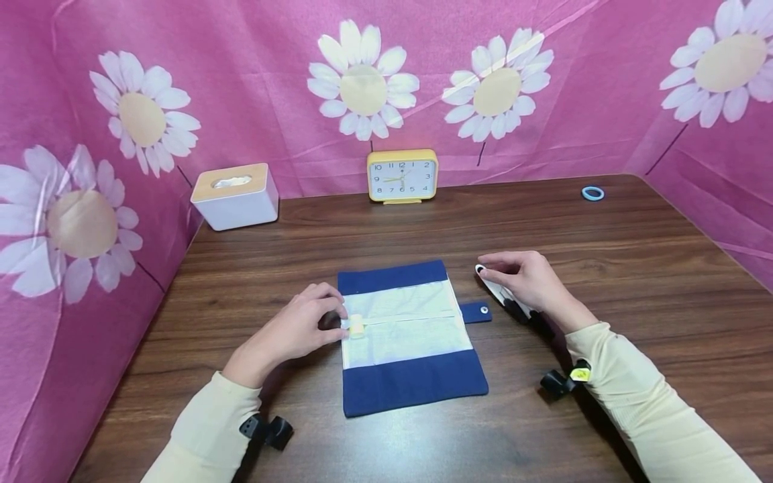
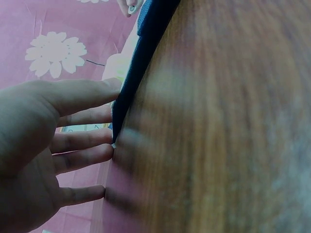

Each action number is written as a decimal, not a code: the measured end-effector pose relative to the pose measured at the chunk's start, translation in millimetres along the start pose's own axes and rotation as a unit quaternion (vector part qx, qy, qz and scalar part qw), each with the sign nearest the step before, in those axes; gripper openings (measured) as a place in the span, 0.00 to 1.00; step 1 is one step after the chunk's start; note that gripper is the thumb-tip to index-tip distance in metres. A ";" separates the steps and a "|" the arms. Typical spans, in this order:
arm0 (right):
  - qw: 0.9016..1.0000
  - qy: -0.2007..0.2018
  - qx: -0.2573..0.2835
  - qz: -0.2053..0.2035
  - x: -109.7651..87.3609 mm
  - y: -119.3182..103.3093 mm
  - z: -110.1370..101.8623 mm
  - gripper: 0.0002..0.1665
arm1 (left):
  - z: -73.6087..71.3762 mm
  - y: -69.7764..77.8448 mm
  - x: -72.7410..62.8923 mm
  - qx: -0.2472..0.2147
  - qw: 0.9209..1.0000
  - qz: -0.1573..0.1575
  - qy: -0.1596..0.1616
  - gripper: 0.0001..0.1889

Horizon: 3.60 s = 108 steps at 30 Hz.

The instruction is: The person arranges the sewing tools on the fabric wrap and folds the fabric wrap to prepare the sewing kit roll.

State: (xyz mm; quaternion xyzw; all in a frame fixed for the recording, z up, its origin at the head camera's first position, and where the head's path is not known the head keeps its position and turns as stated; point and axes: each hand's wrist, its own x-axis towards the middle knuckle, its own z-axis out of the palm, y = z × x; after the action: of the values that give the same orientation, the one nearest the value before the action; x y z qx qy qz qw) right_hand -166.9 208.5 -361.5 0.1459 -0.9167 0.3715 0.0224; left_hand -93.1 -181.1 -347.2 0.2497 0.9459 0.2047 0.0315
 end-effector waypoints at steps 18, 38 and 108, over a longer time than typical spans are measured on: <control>1.000 -0.007 -0.008 -0.001 1.4 -12.3 -5.9 0.16 | -1.2 0.5 -0.2 -0.007 1.000 0.002 -0.001 0.08; 0.995 0.003 0.096 0.026 21.6 -66.3 25.5 0.17 | -2.8 2.0 0.0 -0.004 1.000 -0.014 -0.019 0.10; 0.997 -0.030 0.060 0.032 39.2 -101.8 111.6 0.13 | -6.5 7.0 3.1 -0.007 0.998 -0.048 -0.043 0.12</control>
State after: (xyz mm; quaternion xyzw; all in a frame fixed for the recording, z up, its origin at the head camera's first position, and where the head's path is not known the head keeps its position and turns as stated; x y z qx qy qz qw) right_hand -167.9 52.6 -367.7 0.1287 -0.8972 0.4217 -0.0257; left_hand -93.7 -176.5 -338.4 0.2121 0.9532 0.1986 0.0834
